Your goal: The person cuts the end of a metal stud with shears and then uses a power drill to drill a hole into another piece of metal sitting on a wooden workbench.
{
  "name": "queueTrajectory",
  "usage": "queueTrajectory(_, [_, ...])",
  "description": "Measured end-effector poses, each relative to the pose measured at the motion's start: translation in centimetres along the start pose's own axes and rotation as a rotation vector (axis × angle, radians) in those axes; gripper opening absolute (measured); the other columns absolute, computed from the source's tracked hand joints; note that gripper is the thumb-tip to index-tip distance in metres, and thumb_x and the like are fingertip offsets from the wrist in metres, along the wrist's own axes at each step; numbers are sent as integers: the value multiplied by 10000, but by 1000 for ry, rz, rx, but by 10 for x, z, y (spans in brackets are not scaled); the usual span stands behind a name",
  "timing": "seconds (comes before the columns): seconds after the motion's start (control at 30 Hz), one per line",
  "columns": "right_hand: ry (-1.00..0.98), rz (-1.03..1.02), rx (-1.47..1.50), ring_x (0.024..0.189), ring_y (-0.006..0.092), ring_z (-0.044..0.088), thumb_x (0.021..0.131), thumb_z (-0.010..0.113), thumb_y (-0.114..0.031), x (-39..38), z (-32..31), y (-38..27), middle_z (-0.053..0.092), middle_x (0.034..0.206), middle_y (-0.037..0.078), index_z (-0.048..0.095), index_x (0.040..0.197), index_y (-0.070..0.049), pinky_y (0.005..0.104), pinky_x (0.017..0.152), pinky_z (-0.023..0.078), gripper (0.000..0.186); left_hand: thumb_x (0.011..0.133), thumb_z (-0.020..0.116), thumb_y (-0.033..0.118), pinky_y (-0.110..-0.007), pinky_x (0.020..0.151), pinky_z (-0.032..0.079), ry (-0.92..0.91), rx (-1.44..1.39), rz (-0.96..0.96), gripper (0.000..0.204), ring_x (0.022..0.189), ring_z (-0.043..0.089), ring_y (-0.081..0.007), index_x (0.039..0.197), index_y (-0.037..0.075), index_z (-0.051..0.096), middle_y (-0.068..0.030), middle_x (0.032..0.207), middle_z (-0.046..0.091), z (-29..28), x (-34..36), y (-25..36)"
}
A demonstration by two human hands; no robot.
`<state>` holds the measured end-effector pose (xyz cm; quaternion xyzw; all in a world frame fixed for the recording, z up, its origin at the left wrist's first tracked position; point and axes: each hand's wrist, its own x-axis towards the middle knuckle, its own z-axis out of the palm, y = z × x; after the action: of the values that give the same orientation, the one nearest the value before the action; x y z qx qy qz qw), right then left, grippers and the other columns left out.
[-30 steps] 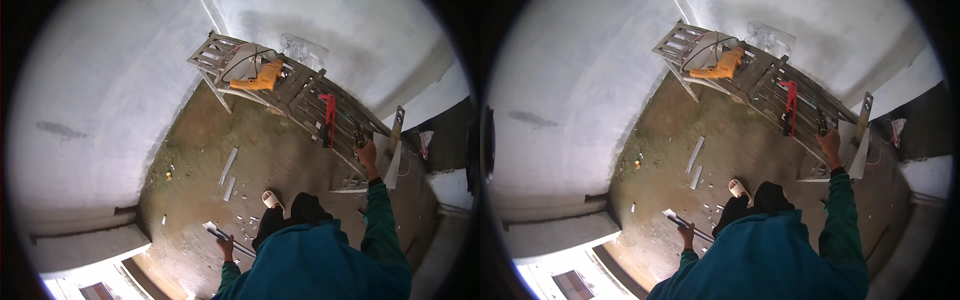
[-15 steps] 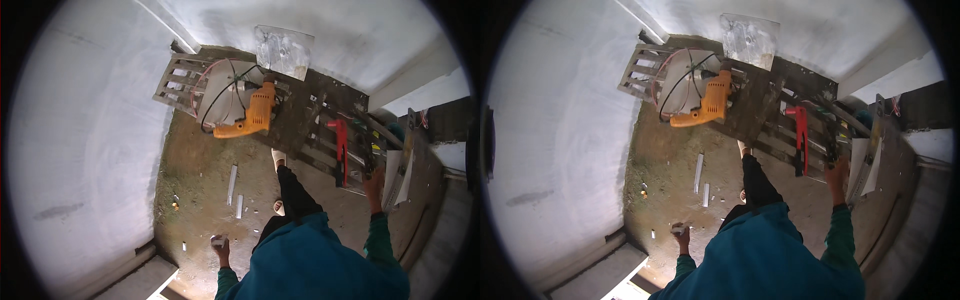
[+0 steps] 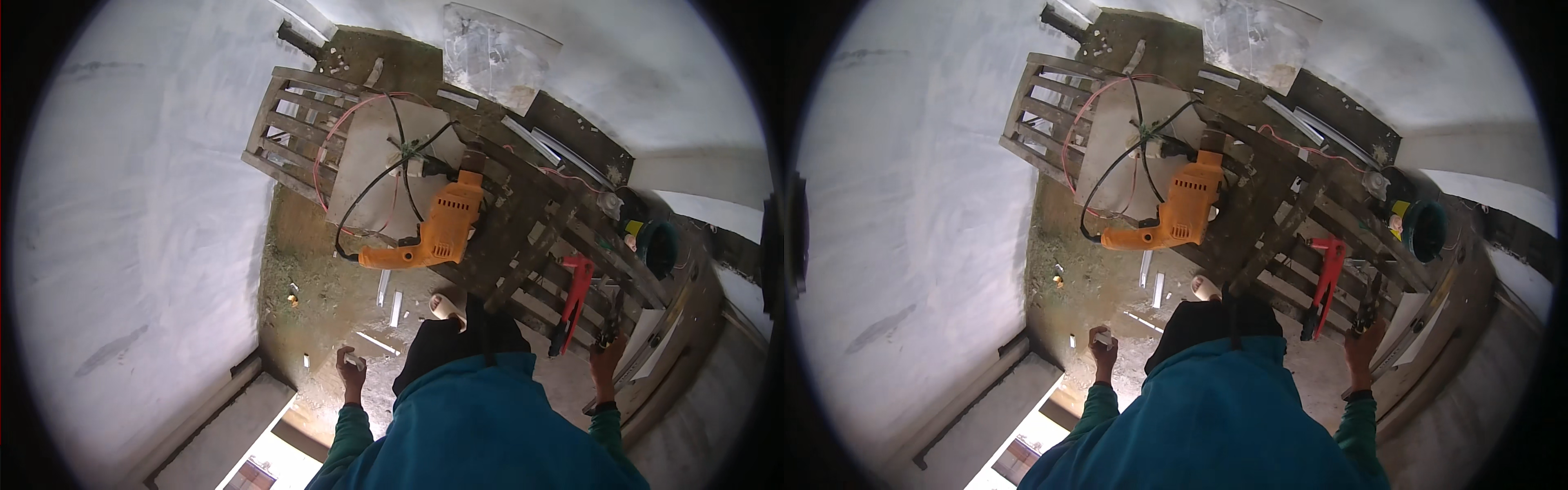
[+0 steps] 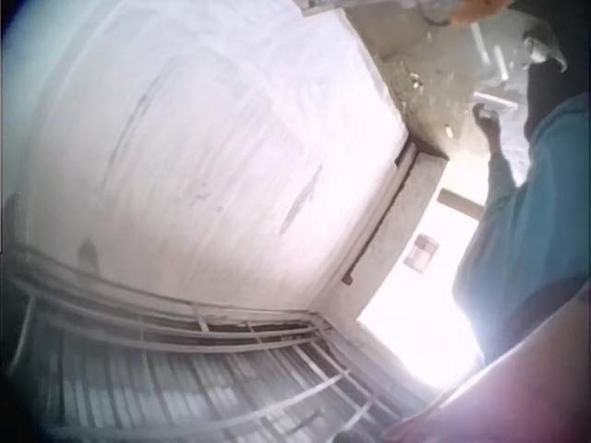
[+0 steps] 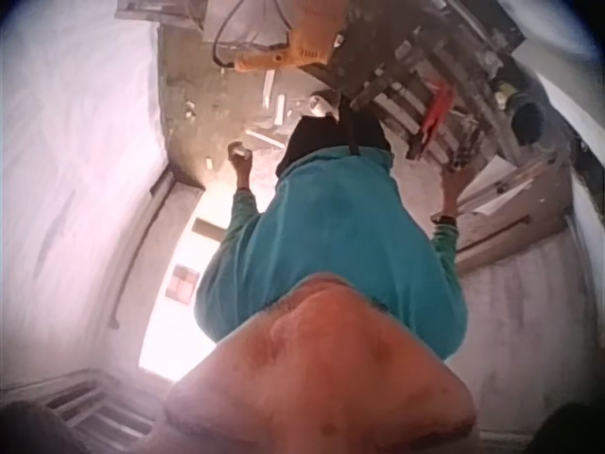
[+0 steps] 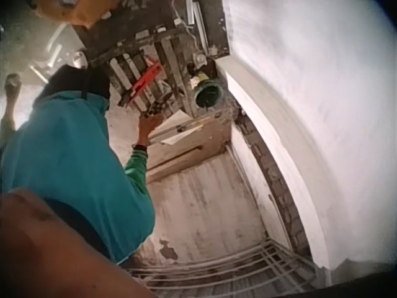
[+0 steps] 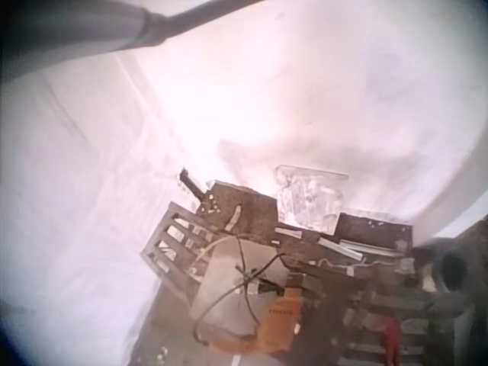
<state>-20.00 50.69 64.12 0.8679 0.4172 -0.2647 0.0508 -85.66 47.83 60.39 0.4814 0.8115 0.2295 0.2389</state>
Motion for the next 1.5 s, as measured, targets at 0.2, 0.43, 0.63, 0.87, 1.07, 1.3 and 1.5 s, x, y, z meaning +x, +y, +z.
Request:
queueTrajectory(0.2, [96, -114, -9, 1310, 448, 302, 702, 747, -208, 1, 5, 8, 343, 1377, 288, 261, 1412, 37, 489, 1110, 233, 894, 665, 651, -41, -318, 683, 468, -87, -26, -81, 376, 734, 558, -187, 999, 87, 534, -68, 816, 567, 13, 14, 15])
queueTrajectory(0.43, [129, -162, -39, 1319, 441, 289, 689, 767, -220, 7, -4, 2, 325, 1385, 283, 241, 1413, 39, 489, 1107, 235, 932, 664, 664, -41, -342, 677, 485, -121, -50, -116, 392, 743, 597, -216, 995, 102, 510, -78, 800, 578, 27, 22, -6])
queueTrajectory(0.63, [242, -230, -151, 1305, 431, 302, 713, 769, -274, 12, -47, -45, 321, 1378, 261, 231, 1415, 6, 500, 1093, 252, 928, 693, 666, -11, -438, 696, 512, -60, -54, -15, 472, 789, 654, -363, 1095, 117, 457, -159, 827, 635, 41, 13, -56])
queueTrajectory(0.87, [641, -664, 16, 1229, 394, 392, 720, 738, -208, -1, -78, -195, 445, 1255, 214, 535, 1193, -31, 486, 1056, 292, 545, 704, 630, 10, -529, 729, 451, -61, 11, -64, 474, 856, 582, -451, 1119, 67, 407, -221, 889, 596, 30, -2, -62])
queueTrajectory(1.07, [423, -946, 164, 1162, 351, 466, 706, 724, -162, -43, -48, -291, 520, 1179, 171, 581, 1086, -43, 440, 1010, 357, 423, 679, 554, -63, -358, 812, 480, -152, -592, -182, 444, 938, 597, -222, 1116, 15, 556, -118, 1033, 604, -13, 0, -80])
queueTrajectory(1.3, [-72, -1068, 138, 1018, 360, 564, 740, 681, -125, -91, 26, -293, 583, 1049, 188, 589, 1036, -7, 410, 894, 443, 332, 595, 519, -2, -392, 890, 484, 65, -1074, 77, 526, 1011, 620, -282, 1119, -30, 546, -167, 1097, 637, -93, 68, -11])
queueTrajectory(1.5, [-325, -1221, 6, 931, 338, 602, 737, 701, -161, -133, 67, -298, 606, 991, 166, 606, 1028, -21, 409, 830, 481, 336, 603, 507, 11, -426, 905, 464, 203, -1528, 45, 526, 936, 592, -316, 1128, -14, 503, -159, 984, 597, -144, 102, -15])
